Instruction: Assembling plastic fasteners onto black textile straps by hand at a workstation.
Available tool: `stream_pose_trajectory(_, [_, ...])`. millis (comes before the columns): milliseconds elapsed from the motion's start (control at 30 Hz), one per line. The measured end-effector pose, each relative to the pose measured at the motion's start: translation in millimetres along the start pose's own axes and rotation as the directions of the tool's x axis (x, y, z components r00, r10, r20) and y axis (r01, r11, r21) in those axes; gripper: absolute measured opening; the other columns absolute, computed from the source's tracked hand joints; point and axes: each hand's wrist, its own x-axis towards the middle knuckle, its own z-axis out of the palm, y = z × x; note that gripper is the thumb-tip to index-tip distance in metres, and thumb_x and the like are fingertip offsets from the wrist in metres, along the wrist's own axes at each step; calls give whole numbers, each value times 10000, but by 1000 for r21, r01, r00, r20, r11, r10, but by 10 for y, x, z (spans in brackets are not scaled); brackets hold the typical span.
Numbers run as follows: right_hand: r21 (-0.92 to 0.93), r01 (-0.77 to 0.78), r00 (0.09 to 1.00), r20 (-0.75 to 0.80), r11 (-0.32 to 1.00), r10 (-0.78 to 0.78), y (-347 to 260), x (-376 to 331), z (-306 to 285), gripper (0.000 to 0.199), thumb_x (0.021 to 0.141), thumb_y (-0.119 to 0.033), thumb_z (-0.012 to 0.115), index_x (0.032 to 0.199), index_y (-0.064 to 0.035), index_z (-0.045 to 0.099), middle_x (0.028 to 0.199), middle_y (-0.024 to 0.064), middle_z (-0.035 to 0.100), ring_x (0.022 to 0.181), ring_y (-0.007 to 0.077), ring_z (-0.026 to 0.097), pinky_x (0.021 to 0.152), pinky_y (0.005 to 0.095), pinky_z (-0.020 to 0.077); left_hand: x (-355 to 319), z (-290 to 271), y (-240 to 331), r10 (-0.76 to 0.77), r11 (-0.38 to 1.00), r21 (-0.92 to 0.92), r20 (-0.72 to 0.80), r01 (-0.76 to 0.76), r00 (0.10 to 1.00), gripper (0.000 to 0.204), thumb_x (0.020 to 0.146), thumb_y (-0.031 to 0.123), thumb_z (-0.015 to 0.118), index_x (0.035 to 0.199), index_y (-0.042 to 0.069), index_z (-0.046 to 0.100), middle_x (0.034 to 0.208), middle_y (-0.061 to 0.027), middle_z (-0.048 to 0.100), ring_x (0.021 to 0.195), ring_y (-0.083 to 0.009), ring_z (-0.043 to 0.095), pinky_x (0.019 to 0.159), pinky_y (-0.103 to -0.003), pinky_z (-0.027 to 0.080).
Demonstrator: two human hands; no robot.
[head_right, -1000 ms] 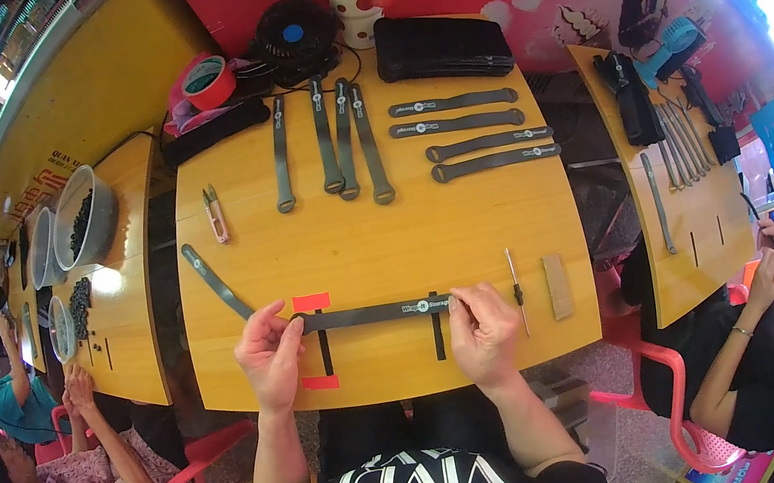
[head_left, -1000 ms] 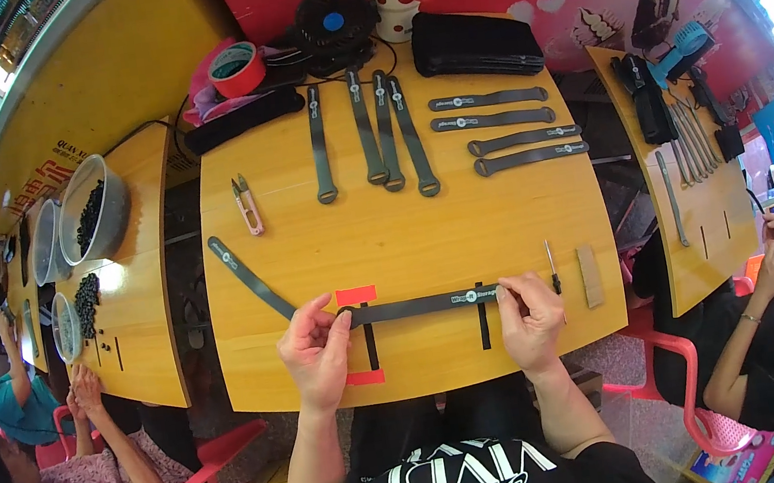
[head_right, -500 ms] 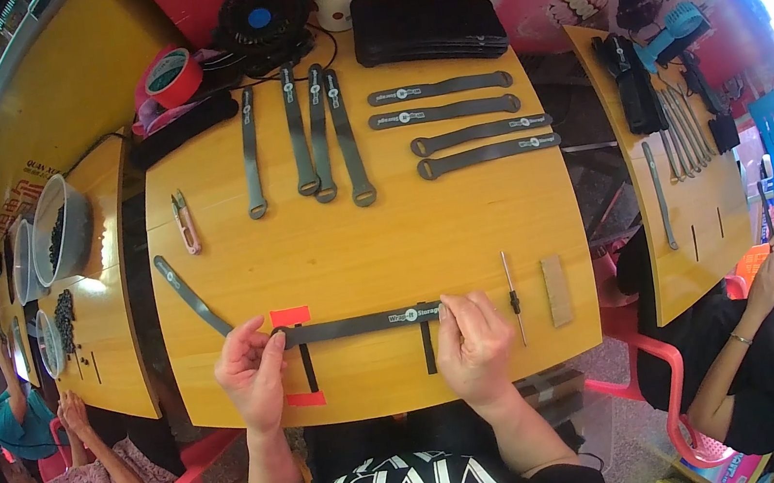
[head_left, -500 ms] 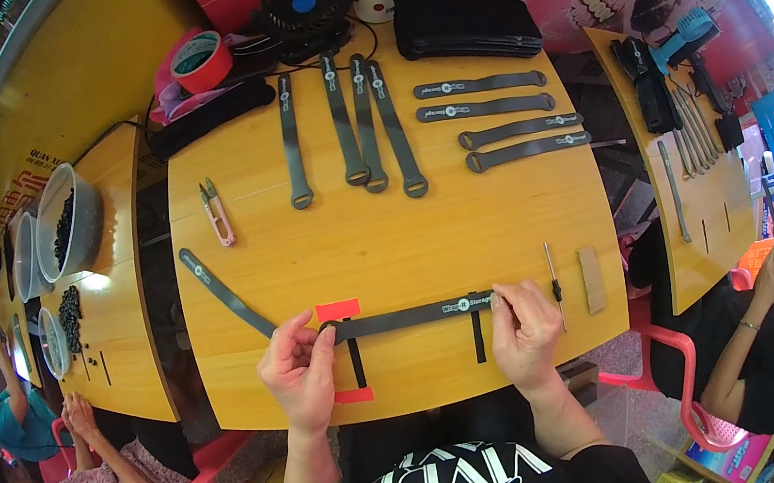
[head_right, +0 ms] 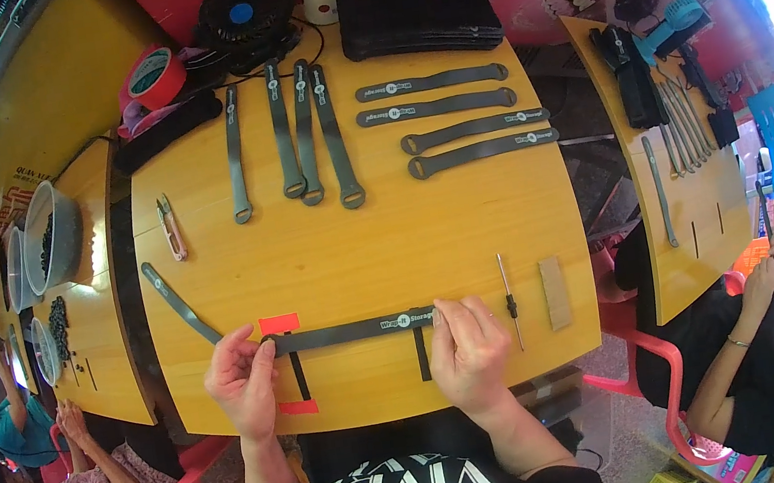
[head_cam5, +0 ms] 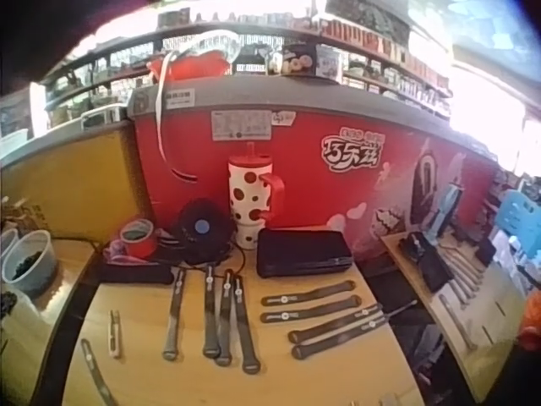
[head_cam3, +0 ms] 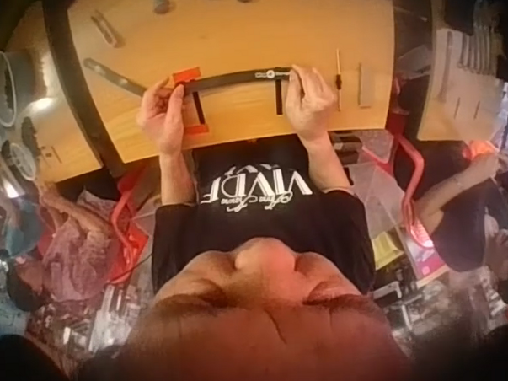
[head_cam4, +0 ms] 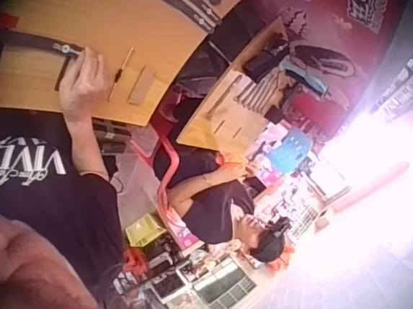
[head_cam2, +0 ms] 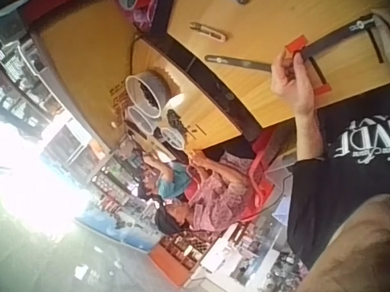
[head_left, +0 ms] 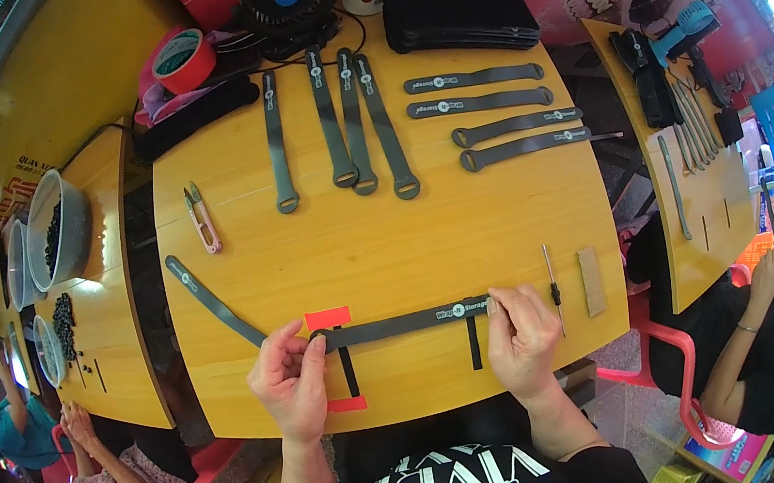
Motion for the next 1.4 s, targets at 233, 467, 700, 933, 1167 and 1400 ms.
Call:
stream_pose_trajectory(233, [-33, -35, 999, 36, 999, 36, -34, 14, -17, 187, 753, 127, 647, 923, 49, 650, 747, 157, 575, 630, 305, 587, 544, 359, 455, -1, -8, -42, 9, 1000, -8, -17, -9, 1000, 253, 852, -100, 679, 1087, -18, 635, 730, 8, 578, 599, -31, 510, 529, -168, 388])
stream_pose_trajectory(467, [-50, -13, 999, 31, 999, 14, -27, 20, -16, 191, 759, 117, 645, 936, 47, 650, 748, 156, 574, 629, 308, 586, 544, 363, 456, 7, 6, -20, 8, 1000, -21, -28, -9, 1000, 247, 837, -105, 692, 1063, -18, 641, 722, 5, 577, 598, -27, 506, 523, -167, 388])
stream_pose_trajectory(700, [-21, -4, 1000, 13, 1000, 5, -16, 25, 4, 150, 808, 140, 633, 935, 61, 647, 710, 118, 559, 538, 181, 503, 475, 284, 364, 0, -8, -50, 16, 1000, -4, -33, -16, 999, 242, 838, -108, 687, 1059, -20, 642, 724, 3, 576, 583, -29, 502, 511, -171, 384])
stream_pose_trajectory(933, [-30, 2, 1000, 18, 1000, -1, -5, 29, 0, 142, 814, 132, 633, 935, 60, 649, 701, 113, 557, 524, 174, 494, 467, 281, 357, 0, -5, -44, 1, 1000, 1, -32, -1, 999, 235, 840, -95, 694, 1058, -22, 642, 720, 2, 579, 578, -31, 506, 506, -171, 382])
stream_pose_trajectory(1167, [-46, 5, 1000, 23, 999, -4, -5, 34, -16, 140, 812, 129, 635, 932, 60, 648, 703, 115, 558, 526, 177, 495, 466, 284, 357, -1, 1, -39, 13, 1000, 14, -10, -12, 1000, 242, 865, -91, 667, 1091, -13, 633, 739, 7, 573, 586, -37, 499, 510, -170, 377])
stream_pose_trajectory(1400, [-55, -41, 997, 62, 998, 45, -24, 15, -18, 165, 781, 94, 658, 939, 47, 650, 750, 150, 572, 645, 307, 583, 554, 368, 455, 15, 14, -19, 17, 1000, 26, -38, -16, 999, 223, 840, -95, 692, 1045, -21, 643, 702, 4, 574, 576, -32, 499, 508, -174, 377])
